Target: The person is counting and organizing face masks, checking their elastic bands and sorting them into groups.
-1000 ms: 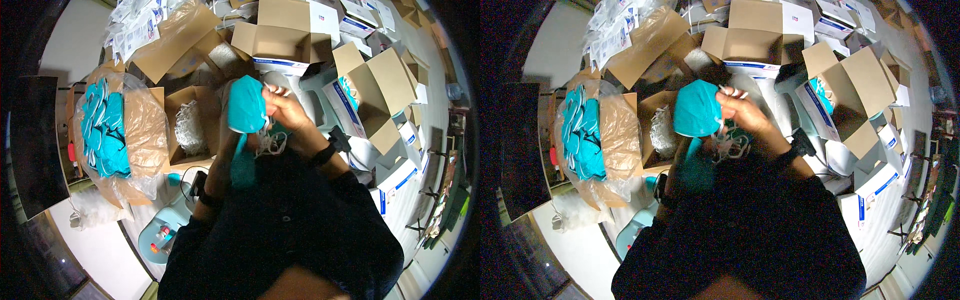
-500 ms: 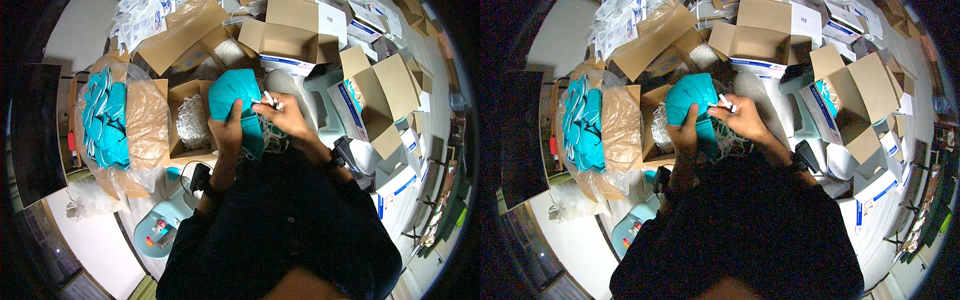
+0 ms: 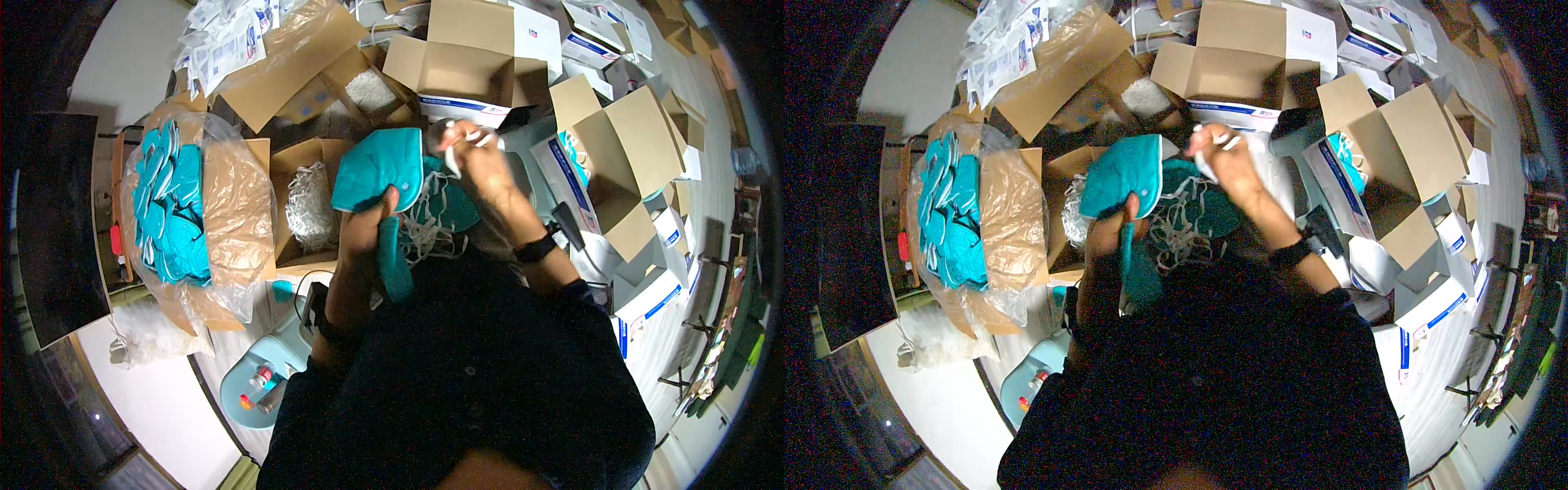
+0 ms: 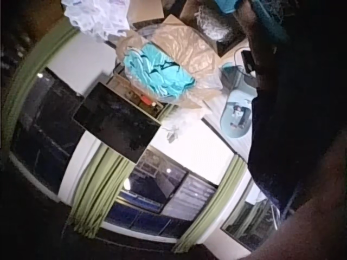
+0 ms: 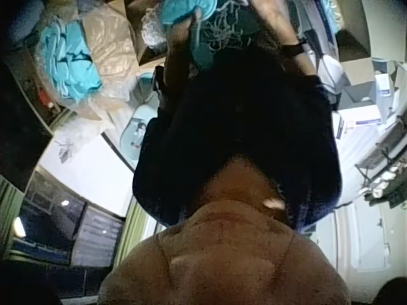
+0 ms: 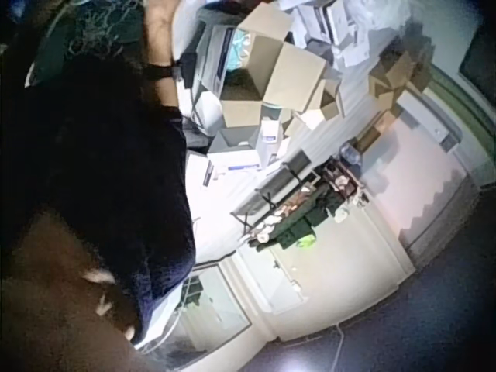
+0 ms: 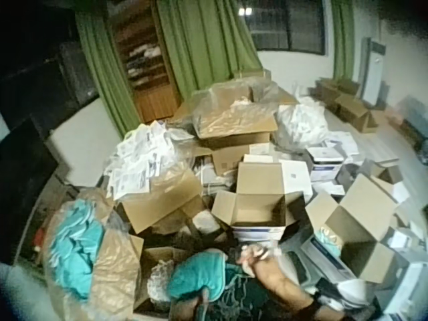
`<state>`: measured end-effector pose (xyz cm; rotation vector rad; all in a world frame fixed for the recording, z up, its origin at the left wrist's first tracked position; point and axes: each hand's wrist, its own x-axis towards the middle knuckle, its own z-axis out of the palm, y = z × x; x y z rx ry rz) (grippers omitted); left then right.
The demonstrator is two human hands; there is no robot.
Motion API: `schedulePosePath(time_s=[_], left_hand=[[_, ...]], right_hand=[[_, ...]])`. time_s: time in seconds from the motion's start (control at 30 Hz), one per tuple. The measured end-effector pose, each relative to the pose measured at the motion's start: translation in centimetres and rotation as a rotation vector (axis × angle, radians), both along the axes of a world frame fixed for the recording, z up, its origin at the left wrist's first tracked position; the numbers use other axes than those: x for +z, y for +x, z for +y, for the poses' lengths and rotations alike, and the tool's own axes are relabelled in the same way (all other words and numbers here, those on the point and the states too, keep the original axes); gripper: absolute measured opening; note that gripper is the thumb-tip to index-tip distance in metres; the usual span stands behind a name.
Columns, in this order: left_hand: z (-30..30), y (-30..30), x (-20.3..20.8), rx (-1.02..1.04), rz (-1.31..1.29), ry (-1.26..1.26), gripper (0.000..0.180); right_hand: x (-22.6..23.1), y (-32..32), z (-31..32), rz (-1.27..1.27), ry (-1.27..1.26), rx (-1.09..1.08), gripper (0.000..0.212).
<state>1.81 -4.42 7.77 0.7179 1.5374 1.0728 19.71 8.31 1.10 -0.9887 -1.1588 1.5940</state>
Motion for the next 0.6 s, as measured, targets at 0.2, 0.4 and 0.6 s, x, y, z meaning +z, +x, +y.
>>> schedulePosePath(time_s=[0.2,0.4,0.6], left_hand=[[0.8,-0.2,0.7,0.018,-0.041,0.141,0.025],[1.2,-2.1,-1.9,0.262,-0.172,0.038,0.024],[-0.3,-4.8,-7.6,0.131,0.233,0.031,0.025]], right_hand=[[3.2,-2.0,-5.0,0.110,-0.236,0.488,0.014],[1.0,-2.9,-7.0,0.041,0.087,0.359,0.009],[-0.1,-3.9,-9.8,-0.397,0.844,0.181,0.008]])
